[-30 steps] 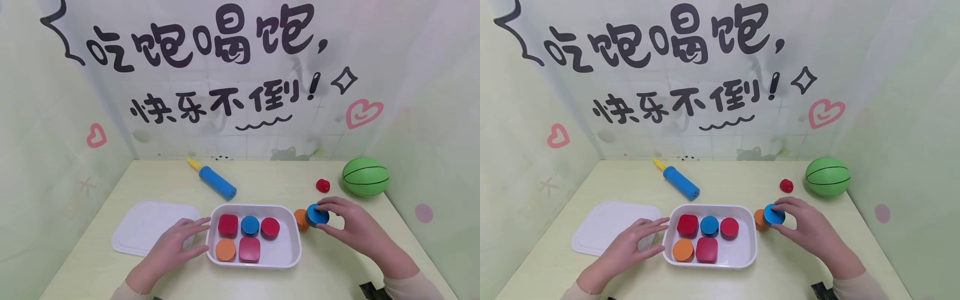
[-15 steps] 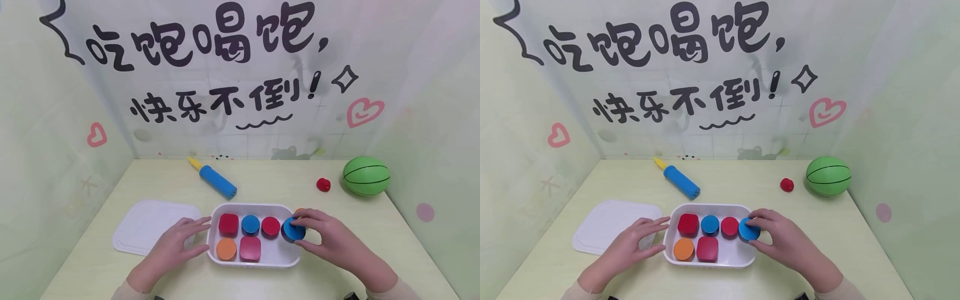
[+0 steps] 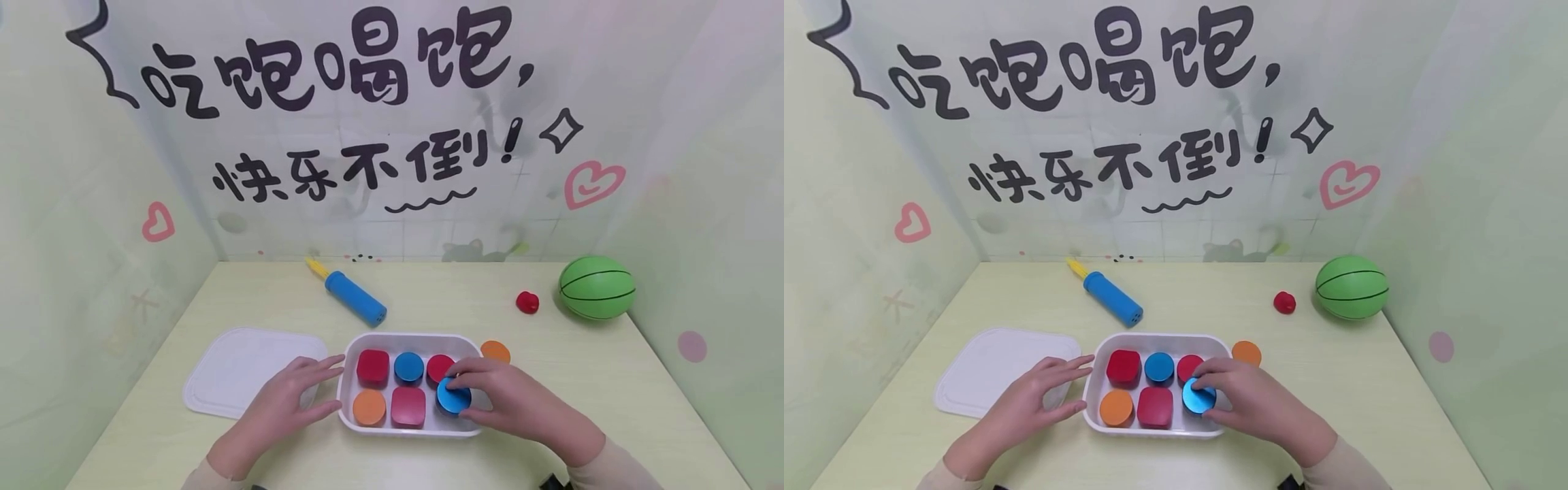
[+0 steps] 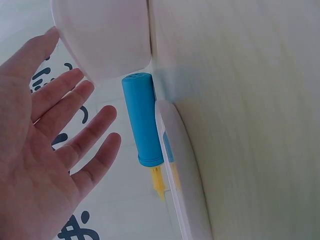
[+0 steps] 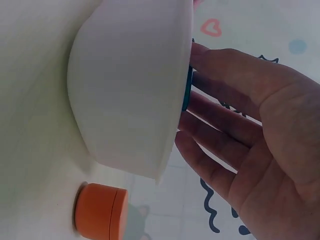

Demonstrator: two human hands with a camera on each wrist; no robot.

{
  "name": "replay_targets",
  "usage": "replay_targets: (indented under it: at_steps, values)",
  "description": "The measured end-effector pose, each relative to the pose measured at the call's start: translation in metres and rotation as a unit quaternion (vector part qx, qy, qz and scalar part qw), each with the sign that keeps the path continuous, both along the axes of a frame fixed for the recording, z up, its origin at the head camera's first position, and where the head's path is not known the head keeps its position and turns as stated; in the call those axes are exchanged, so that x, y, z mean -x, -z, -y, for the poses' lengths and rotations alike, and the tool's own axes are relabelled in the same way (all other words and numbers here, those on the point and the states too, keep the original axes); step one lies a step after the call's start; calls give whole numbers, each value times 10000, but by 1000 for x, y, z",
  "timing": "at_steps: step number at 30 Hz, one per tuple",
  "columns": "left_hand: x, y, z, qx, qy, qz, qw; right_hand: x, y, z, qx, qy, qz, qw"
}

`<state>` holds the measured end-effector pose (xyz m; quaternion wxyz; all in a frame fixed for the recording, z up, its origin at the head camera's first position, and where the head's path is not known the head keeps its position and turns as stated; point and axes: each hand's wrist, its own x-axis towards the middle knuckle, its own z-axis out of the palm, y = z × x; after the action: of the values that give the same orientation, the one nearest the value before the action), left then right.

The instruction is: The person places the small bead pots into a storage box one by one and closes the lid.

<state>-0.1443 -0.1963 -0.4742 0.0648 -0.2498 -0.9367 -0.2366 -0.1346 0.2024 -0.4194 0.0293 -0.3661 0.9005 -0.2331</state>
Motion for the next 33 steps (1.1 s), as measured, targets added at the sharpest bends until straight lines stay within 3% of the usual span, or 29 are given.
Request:
replay_targets:
  at_steps: [3,10,23,33]
  values:
    - [0,0,0,27,-6,-10,10000,4,2,3,-133,-124,172,9997]
    - [1,-1,0,53,-65,54,10000,10,10,9,-380,-454,143,9981]
    - [0,0,0,-1,-91,75,9999,17,14,17,-645,-435,824,9936]
    - [0,1,0,10,-86,109,9999,18,14,13,-619,-489,820,9935]
